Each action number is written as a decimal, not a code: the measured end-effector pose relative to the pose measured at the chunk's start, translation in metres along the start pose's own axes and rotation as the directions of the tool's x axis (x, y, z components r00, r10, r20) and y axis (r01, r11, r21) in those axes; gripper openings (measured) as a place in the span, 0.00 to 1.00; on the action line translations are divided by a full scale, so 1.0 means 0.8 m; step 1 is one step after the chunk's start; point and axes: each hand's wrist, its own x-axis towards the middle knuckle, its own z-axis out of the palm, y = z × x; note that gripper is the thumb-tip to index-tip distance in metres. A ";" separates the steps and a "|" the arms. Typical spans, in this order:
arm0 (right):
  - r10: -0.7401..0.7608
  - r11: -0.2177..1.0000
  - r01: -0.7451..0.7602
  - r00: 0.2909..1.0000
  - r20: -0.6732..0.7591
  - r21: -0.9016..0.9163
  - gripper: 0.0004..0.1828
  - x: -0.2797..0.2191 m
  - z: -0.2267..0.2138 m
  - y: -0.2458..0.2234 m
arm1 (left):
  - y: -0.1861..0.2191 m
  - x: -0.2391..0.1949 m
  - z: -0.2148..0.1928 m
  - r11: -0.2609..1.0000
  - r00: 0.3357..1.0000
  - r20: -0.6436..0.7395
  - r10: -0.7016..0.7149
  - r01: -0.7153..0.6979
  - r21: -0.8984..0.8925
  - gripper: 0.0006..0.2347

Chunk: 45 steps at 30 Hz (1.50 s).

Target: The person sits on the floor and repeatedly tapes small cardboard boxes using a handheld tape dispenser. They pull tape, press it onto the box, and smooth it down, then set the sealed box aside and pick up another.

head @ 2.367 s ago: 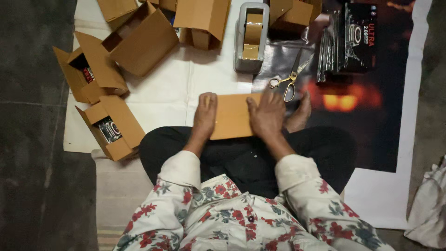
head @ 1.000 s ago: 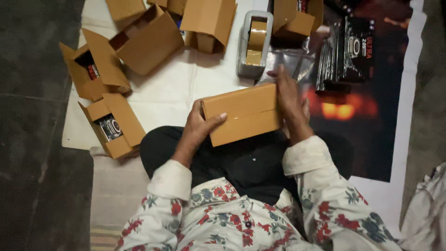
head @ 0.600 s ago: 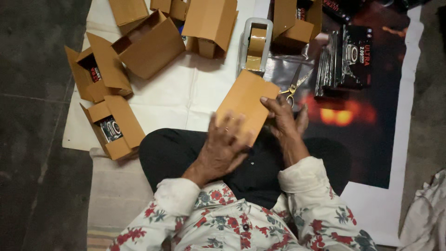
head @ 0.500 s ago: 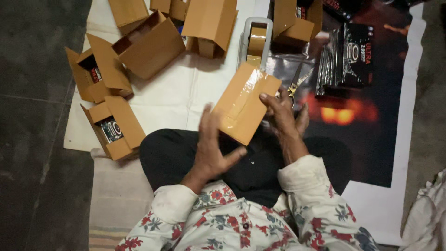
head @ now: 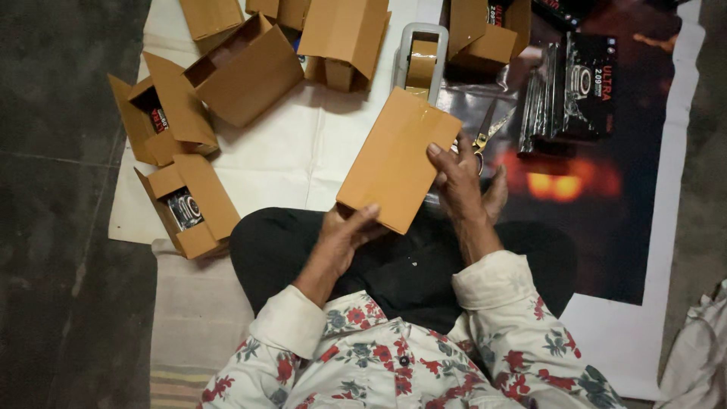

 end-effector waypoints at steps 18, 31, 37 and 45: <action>0.030 0.414 -0.080 0.997 -0.075 -0.907 0.29 0.033 0.037 -0.048 | 0.006 -0.052 -0.010 0.984 0.994 -0.076 -0.073 0.084 0.158 0.29; 0.211 0.808 -0.288 0.956 -0.205 -0.514 0.20 0.045 -0.048 -0.005 | 0.257 0.107 -0.099 0.886 0.872 -0.203 0.445 -0.461 -0.037 0.15; 0.325 0.717 -0.360 0.930 -0.171 -0.596 0.23 0.053 -0.048 0.048 | 0.386 0.286 -0.164 0.911 0.818 -0.408 0.405 -0.398 0.105 0.23; 0.312 0.568 -0.322 0.936 -0.165 -0.757 0.28 0.060 0.001 0.034 | 0.399 0.465 -0.259 0.917 0.815 -0.506 0.282 -0.384 -0.109 0.25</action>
